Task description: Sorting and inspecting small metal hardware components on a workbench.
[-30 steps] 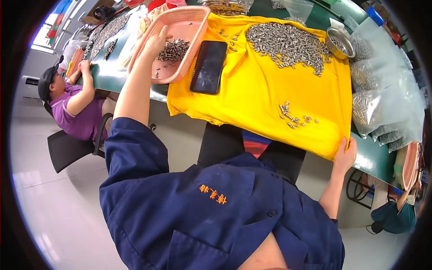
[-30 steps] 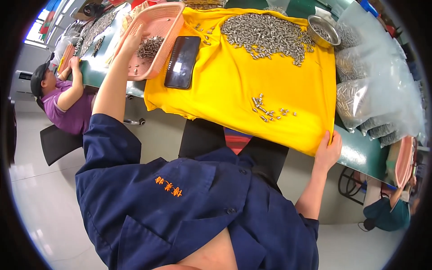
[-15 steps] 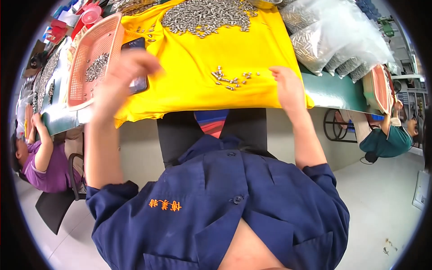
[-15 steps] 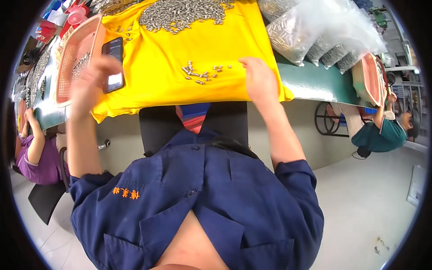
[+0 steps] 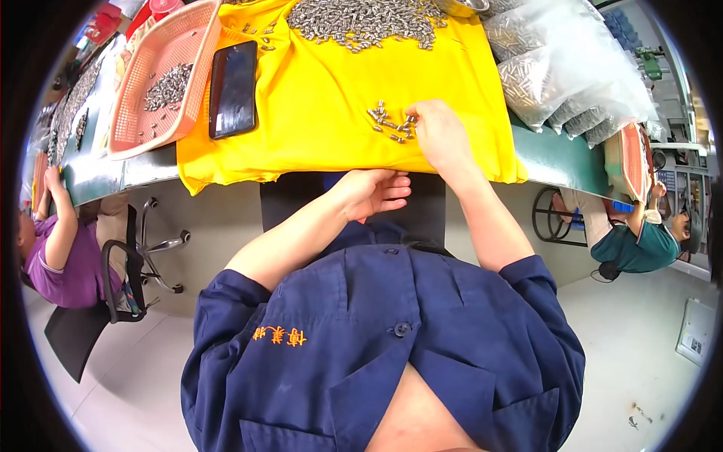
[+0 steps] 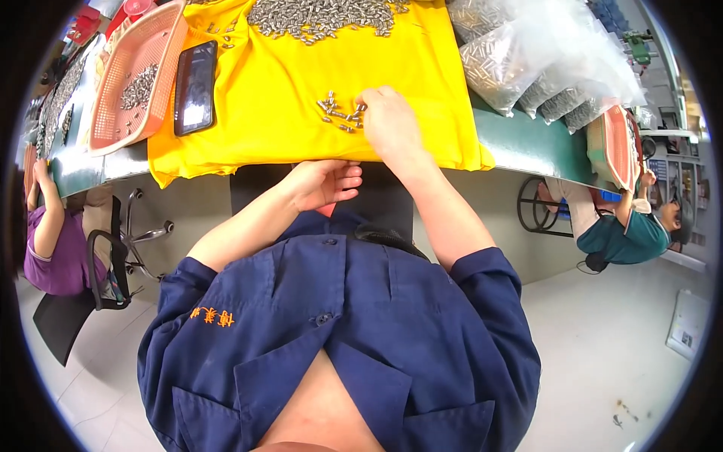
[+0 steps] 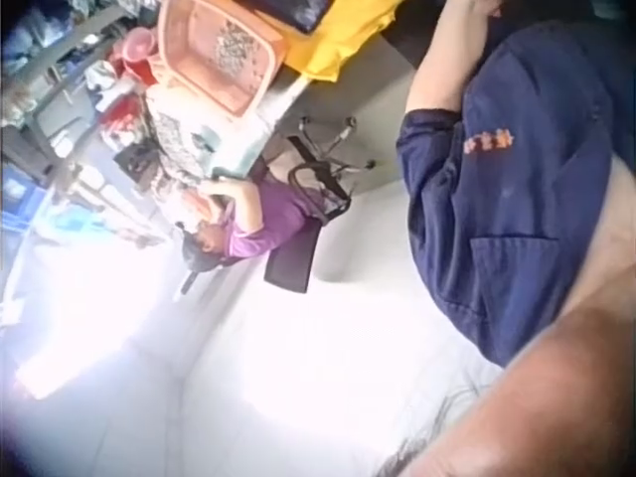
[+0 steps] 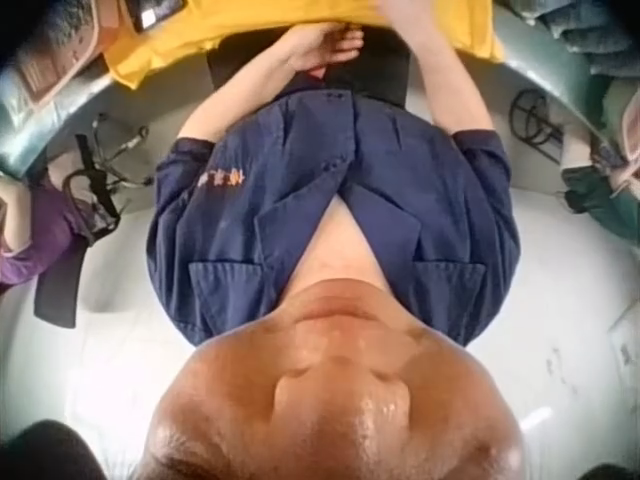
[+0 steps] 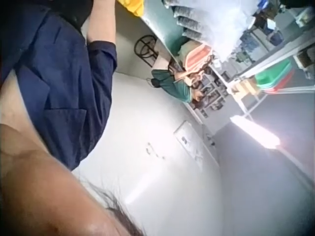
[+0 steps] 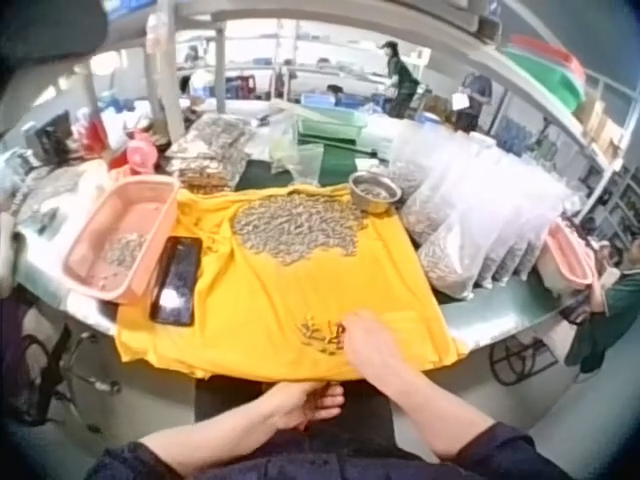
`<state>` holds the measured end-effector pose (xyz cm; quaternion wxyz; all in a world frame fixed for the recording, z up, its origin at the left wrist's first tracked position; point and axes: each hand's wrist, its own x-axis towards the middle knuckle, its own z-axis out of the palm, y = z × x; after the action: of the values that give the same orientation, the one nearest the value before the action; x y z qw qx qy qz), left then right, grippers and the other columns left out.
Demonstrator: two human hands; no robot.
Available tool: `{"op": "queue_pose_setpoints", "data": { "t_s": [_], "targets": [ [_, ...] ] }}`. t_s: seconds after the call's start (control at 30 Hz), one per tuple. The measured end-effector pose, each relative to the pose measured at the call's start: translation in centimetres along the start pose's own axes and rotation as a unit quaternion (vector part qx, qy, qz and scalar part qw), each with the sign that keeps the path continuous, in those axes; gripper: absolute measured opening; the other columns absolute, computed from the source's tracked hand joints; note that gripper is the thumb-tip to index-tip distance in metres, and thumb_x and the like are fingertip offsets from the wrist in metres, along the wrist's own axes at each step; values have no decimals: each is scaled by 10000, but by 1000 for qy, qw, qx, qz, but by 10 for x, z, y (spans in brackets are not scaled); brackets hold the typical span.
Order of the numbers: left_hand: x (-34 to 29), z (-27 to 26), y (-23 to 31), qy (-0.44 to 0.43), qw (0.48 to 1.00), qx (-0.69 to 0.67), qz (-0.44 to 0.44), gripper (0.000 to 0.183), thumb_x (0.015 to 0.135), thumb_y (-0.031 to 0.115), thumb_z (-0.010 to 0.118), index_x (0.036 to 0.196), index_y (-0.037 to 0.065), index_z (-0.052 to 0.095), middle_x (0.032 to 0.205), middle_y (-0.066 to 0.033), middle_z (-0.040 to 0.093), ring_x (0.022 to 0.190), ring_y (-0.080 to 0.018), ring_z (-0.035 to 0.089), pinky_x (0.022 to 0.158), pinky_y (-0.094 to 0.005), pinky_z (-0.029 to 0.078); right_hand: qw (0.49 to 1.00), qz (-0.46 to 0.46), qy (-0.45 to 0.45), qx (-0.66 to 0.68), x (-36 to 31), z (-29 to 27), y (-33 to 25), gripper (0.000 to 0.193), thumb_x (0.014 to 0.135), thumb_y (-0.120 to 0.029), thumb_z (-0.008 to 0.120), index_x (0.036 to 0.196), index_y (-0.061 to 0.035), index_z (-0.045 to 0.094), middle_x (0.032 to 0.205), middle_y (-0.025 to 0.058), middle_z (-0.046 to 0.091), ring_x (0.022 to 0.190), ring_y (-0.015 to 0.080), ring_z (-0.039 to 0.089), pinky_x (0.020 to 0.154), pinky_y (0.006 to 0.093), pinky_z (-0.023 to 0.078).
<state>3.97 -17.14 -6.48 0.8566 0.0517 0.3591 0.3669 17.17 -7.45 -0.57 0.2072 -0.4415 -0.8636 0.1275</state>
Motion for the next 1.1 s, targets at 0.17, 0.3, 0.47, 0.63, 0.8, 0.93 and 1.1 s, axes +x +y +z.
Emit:
{"op": "queue_pose_setpoints", "data": {
  "t_s": [0.17, 0.3, 0.47, 0.63, 0.8, 0.93, 1.1],
  "targets": [
    [2, 5, -4, -17, 991, -132, -28, 276, 924, 234, 345, 1027, 22, 487, 923, -105, 593, 880, -234, 585, 824, -437, 464, 997, -64, -27, 42, 0, 6, -5, 179, 731, 3, 457, 850, -16, 591, 841, 153, 579, 840, 308, 544, 755, 379, 436],
    [5, 3, -4, -47, 985, -164, -29, 349, 933, 288, 296, 1051, 11, 472, 941, -125, 592, 897, -245, 586, 846, -452, 453, 991, -101, -47, 75, -4, 4, -9, 174, 728, 12, 456, 829, -26, 592, 814, 138, 568, 829, 307, 531, 754, 375, 425],
    [8, 2, -2, -94, 979, -179, -26, 465, 932, 357, 250, 1121, -13, 458, 1069, -182, 568, 996, -277, 563, 874, -453, 438, 987, -123, -52, 88, -6, 4, -8, 159, 719, 14, 466, 804, -36, 591, 811, 122, 564, 836, 301, 522, 759, 367, 421],
    [19, -9, -9, -232, 938, -258, 2, 470, 934, 345, 233, 1127, -22, 455, 1080, -202, 558, 997, -288, 559, 901, -420, 430, 978, -161, -79, 111, -12, -1, -11, 178, 697, 23, 472, 810, -39, 594, 818, 120, 555, 841, 302, 520, 765, 362, 424],
    [13, -1, -10, -194, 943, -269, 11, 444, 940, 324, 223, 1118, -6, 460, 1050, -183, 566, 980, -285, 566, 891, -415, 440, 968, -153, -148, 131, -25, -11, -20, 186, 675, 15, 500, 825, -40, 596, 833, 127, 559, 854, 305, 522, 769, 365, 430],
    [16, -8, -15, -181, 938, -293, 25, 425, 944, 326, 224, 1120, 21, 463, 1031, -151, 567, 951, -280, 574, 824, -405, 484, 958, -188, -170, 131, -42, -17, -33, 231, 650, -1, 534, 864, -50, 606, 872, 128, 573, 871, 305, 527, 778, 360, 439],
    [16, -15, -13, -233, 927, -292, 20, 406, 943, 319, 243, 1126, 29, 460, 1050, -138, 564, 927, -276, 584, 809, -417, 490, 955, -160, -166, 186, -37, -21, -35, 191, 701, -20, 516, 867, -44, 608, 857, 133, 587, 848, 299, 552, 757, 360, 448]
  ]
}}
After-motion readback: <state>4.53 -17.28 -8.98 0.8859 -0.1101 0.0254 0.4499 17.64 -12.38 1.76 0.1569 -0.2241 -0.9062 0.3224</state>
